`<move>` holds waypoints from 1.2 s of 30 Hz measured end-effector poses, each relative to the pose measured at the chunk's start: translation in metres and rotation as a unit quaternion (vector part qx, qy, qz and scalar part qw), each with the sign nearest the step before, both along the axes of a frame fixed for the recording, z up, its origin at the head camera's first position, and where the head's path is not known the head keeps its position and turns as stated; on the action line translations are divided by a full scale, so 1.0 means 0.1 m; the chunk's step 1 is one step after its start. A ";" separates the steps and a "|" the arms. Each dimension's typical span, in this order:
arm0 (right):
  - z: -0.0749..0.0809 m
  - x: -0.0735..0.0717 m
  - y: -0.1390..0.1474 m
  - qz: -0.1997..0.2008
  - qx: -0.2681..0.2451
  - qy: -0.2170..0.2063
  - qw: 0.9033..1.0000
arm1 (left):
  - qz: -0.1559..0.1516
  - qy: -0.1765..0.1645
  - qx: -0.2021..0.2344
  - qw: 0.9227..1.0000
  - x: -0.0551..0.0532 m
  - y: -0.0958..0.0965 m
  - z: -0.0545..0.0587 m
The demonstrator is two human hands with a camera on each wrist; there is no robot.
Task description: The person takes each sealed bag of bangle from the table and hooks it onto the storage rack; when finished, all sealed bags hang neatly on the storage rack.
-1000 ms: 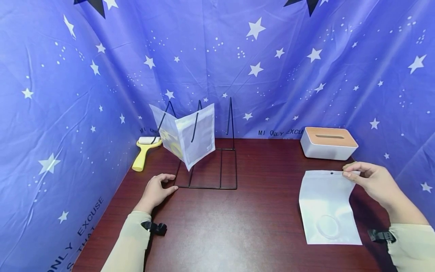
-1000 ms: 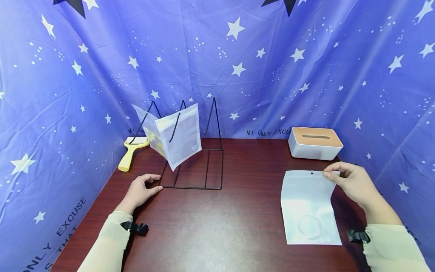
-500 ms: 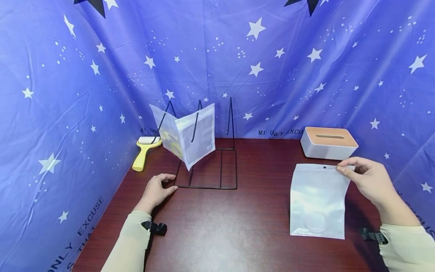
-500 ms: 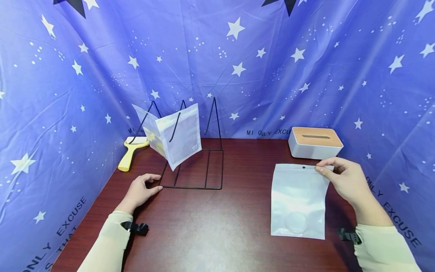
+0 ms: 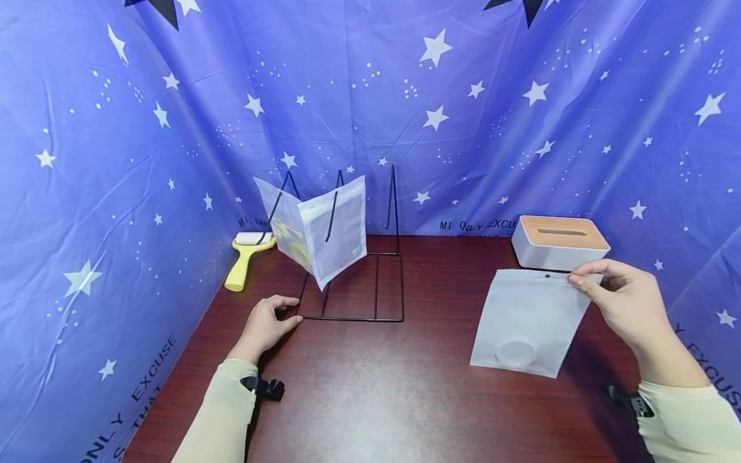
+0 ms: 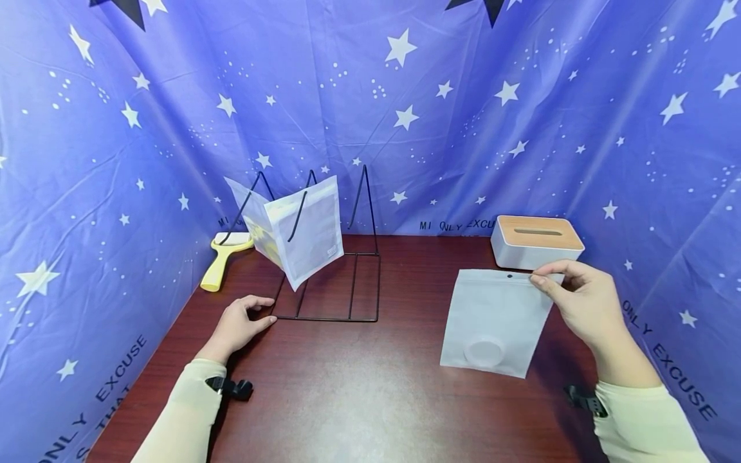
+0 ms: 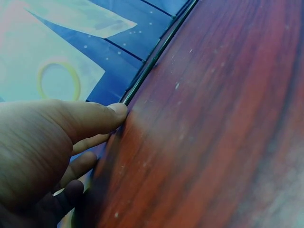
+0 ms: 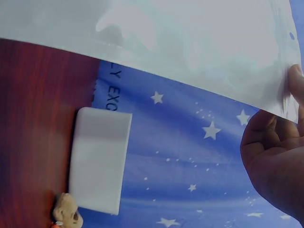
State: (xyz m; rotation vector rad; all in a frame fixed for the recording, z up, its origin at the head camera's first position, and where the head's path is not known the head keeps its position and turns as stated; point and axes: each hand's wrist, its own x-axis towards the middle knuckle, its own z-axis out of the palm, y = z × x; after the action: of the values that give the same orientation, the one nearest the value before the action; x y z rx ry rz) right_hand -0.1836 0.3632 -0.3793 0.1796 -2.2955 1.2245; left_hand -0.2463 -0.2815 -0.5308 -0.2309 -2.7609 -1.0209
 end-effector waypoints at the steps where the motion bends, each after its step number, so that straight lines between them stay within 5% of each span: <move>1: 0.01 0.00 -0.02 0.003 -0.001 0.004 1.000 | -0.001 0.001 -0.001 1.000 0.00 0.00 0.00; 25: 0.18 -0.11 -0.42 0.051 -0.050 0.058 0.996 | -0.012 0.004 -0.009 1.000 -0.01 0.00 0.02; 36: 0.23 -0.22 -0.69 0.109 -0.084 0.073 0.988 | -0.014 0.010 -0.013 1.000 -0.01 0.00 0.01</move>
State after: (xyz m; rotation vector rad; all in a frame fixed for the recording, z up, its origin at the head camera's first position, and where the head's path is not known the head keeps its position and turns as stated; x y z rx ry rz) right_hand -0.2051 0.2939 -0.3560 0.4531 -2.0771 1.4572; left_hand -0.2476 -0.2815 -0.5300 -0.2828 -2.7616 -0.9828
